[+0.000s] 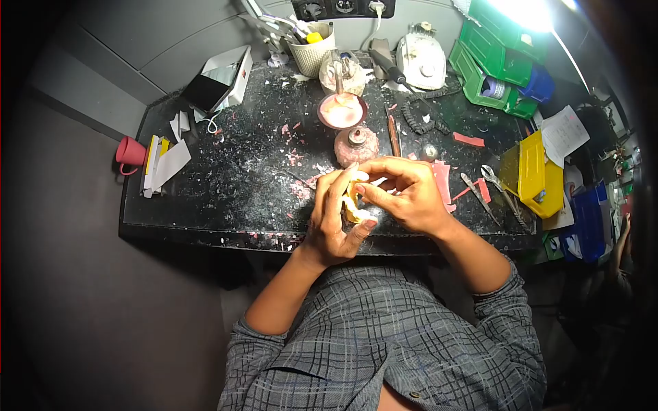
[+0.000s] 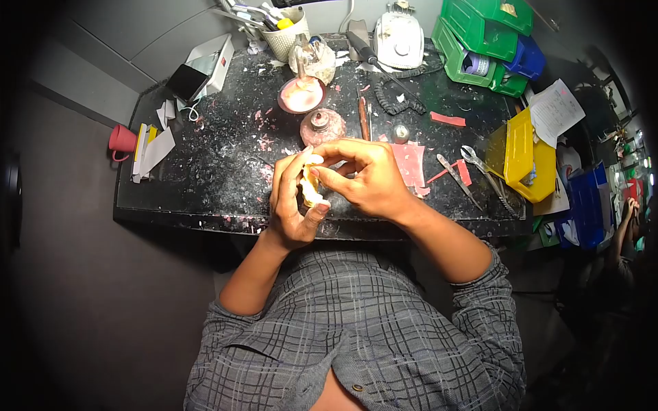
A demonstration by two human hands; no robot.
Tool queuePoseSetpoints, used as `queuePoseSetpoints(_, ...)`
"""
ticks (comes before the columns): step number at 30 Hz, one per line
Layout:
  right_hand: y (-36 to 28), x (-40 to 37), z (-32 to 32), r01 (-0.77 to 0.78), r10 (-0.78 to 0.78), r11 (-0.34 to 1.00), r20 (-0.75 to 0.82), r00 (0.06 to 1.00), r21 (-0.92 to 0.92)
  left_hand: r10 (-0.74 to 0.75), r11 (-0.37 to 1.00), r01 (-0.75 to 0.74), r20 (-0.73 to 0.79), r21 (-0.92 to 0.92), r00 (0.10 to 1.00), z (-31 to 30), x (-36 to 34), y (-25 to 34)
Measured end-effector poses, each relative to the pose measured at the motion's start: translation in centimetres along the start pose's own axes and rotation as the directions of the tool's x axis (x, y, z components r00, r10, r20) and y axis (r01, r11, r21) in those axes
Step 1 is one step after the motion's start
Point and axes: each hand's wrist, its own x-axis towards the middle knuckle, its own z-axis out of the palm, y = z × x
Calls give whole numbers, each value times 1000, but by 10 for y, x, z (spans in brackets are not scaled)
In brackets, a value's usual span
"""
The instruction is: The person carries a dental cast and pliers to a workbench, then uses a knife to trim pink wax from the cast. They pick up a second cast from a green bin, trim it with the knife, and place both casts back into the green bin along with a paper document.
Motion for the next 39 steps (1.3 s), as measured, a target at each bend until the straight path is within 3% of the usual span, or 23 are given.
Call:
queuePoseSetpoints(6,-2,-2,-1,66,-69,988,-22,997,-140,38,999,-38,25,17,999,-4,-1,-1)
queuePoseSetpoints(9,-2,0,-2,66,-72,989,-39,997,-136,-21,1000,22,59,-13,998,-5,-5,-4)
queuePoseSetpoints(11,-7,2,-2,245,-267,925,-37,963,-289,-71,974,79,45,-211,996,0,-8,-11)
queuePoseSetpoints(12,-8,3,-3,308,-328,889,-2,945,-338,-179,914,192,69,-357,981,2,-12,-9)
queuePoseSetpoints(13,-9,3,-3,369,-386,847,35,922,-384,-178,915,191,70,-356,981,1,-9,-2)
queuePoseSetpoints(15,-5,3,-2,489,-495,727,125,860,-482,-337,650,349,155,-675,929,-1,-3,10)
queuePoseSetpoints(17,-4,2,1,533,-536,698,145,832,-477,-317,665,336,155,-667,936,-3,-6,4)
queuePoseSetpoints(19,-1,3,4,541,-543,696,147,827,-472,-418,696,471,228,-543,880,-8,-7,0)
queuePoseSetpoints(21,-1,3,5,548,-549,693,150,822,-468,-382,733,437,216,-522,899,-8,-3,6)
queuePoseSetpoints(24,-1,2,6,515,-525,713,124,842,-477,-391,694,445,223,-566,893,-9,-2,6)
queuePoseSetpoints(26,-1,0,4,411,-425,756,96,900,-510,-387,661,443,231,-605,893,-9,-1,6)
queuePoseSetpoints(32,4,1,7,488,-466,746,170,869,-453,-373,542,459,288,-704,882,-9,-2,0)
queuePoseSetpoints(33,5,1,9,488,-466,747,169,869,-451,-425,521,458,247,-720,871,-4,-8,-4)
queuePoseSetpoints(35,8,-1,14,462,-426,773,183,886,-434,-451,655,450,163,-607,877,-2,-3,1)
queuePoseSetpoints(39,10,-2,22,395,-357,804,170,918,-445,-483,701,467,121,-539,867,-3,-2,0)
